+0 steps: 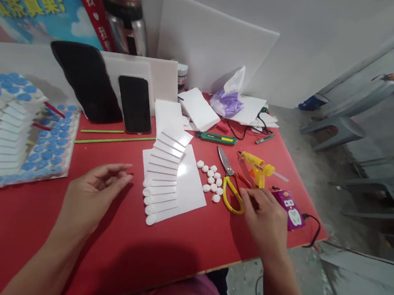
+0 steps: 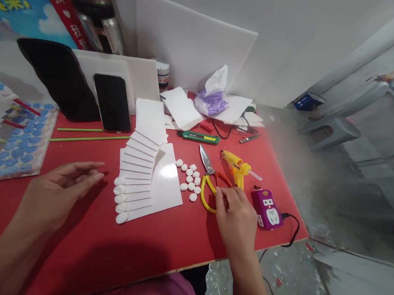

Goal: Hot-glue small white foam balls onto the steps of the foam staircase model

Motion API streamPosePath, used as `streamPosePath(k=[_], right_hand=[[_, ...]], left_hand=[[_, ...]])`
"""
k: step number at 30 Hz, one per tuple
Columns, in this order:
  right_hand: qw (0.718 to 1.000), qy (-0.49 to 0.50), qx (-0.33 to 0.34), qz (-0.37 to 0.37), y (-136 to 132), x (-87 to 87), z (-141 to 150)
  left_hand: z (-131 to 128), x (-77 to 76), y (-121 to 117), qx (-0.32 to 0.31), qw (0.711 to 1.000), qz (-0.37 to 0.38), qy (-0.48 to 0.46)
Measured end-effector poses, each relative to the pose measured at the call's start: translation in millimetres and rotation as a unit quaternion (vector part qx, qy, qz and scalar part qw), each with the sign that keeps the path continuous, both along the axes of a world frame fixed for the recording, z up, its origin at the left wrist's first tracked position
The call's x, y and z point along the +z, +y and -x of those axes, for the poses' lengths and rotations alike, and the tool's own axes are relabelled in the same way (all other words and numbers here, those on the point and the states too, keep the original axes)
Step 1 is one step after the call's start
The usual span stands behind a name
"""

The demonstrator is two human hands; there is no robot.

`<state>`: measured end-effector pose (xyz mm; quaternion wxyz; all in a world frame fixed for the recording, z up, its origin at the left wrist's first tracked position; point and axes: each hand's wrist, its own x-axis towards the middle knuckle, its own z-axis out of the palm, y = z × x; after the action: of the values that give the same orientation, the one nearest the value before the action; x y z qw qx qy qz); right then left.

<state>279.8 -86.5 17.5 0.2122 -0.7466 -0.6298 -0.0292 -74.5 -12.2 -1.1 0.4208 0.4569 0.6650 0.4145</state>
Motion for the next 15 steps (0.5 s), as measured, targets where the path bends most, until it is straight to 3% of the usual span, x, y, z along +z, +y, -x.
streamPosePath(k=[4,8,11,15], right_hand=[[0.992,-0.06,-0.107,0.03,1,-4.7,-30],[0.992,-0.011,-0.124,0.013,16,-17.6,-54],[0.993,0.044,-0.108,0.035,35,-20.6,-58],[0.974,0.18,-0.118,0.072,53,-22.3,-60]], left_hand=[[0,17.2,2,0.002,0.996,-0.047,0.081],[-10,35.5,0,-0.045,0.983,-0.139,0.115],[-30,43.4,-7,-0.126,0.963,-0.192,0.138],[-71,42.0,-16,-0.29,0.928,-0.188,0.14]])
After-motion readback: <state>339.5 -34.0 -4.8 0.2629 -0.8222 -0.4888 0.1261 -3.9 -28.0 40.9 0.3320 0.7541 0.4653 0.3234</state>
